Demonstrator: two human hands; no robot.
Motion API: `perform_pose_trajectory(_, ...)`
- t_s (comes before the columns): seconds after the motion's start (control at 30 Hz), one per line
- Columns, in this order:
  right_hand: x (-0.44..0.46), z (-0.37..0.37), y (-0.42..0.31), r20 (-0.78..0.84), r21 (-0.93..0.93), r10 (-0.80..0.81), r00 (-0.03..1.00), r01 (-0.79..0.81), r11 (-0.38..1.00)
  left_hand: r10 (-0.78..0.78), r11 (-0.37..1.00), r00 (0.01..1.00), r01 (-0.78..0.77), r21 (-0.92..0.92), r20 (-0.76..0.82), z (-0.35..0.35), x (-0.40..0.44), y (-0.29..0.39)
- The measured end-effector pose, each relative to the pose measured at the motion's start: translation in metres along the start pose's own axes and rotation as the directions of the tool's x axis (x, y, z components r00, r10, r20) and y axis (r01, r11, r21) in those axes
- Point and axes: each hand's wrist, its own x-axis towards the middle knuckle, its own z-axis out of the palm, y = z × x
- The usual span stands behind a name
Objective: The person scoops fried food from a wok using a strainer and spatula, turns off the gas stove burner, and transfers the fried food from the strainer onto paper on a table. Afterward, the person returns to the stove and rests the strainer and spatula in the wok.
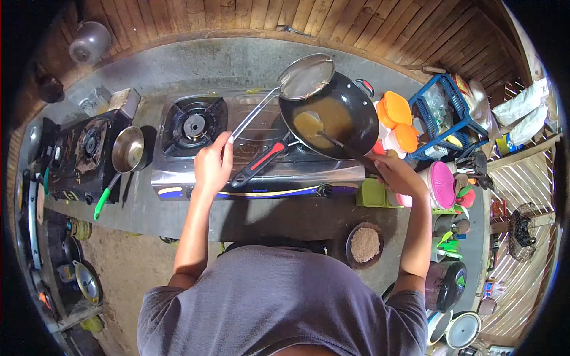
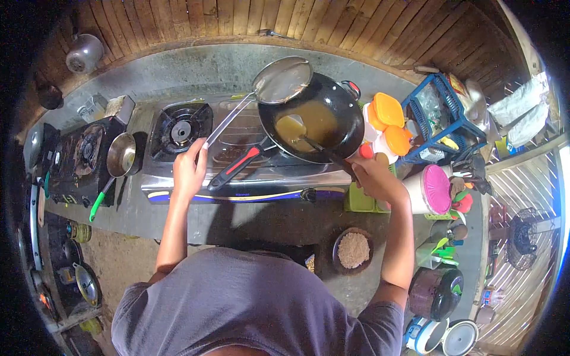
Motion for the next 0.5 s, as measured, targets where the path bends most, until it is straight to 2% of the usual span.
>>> perform_pose_trajectory(0.13,-0.012,-0.002,0.003,0.1,0.205,0.098,0.99,-0.117,0.972,-0.001,1.0,1.0,0.001,-0.013,0.01,0.001,0.0,0.002)
perform_pose_trajectory(0.23,-0.023,-0.005,-0.009,0.088,0.186,0.103,0.991,-0.118,0.975,-0.001,1.0,1.0,0.001,-0.014,0.021,0.0,0.001,0.004)
perform_pose_trajectory(0.33,-0.035,-0.002,-0.011,0.025,0.162,0.041,0.999,-0.044,0.986,-0.008,1.0,1.0,0.008,-0.006,0.029,-0.002,0.001,0.007)
perform_pose_trajectory(0.43,-0.044,0.009,0.005,-0.144,0.062,-0.011,0.99,0.021,0.998,-0.005,1.0,1.0,0.005,-0.005,0.026,-0.002,0.002,0.008)
perform_pose_trajectory(0.5,-0.05,0.009,0.004,-0.218,0.026,0.002,0.976,0.004,1.0,0.007,1.0,1.0,-0.007,-0.025,0.015,0.001,0.003,0.004)
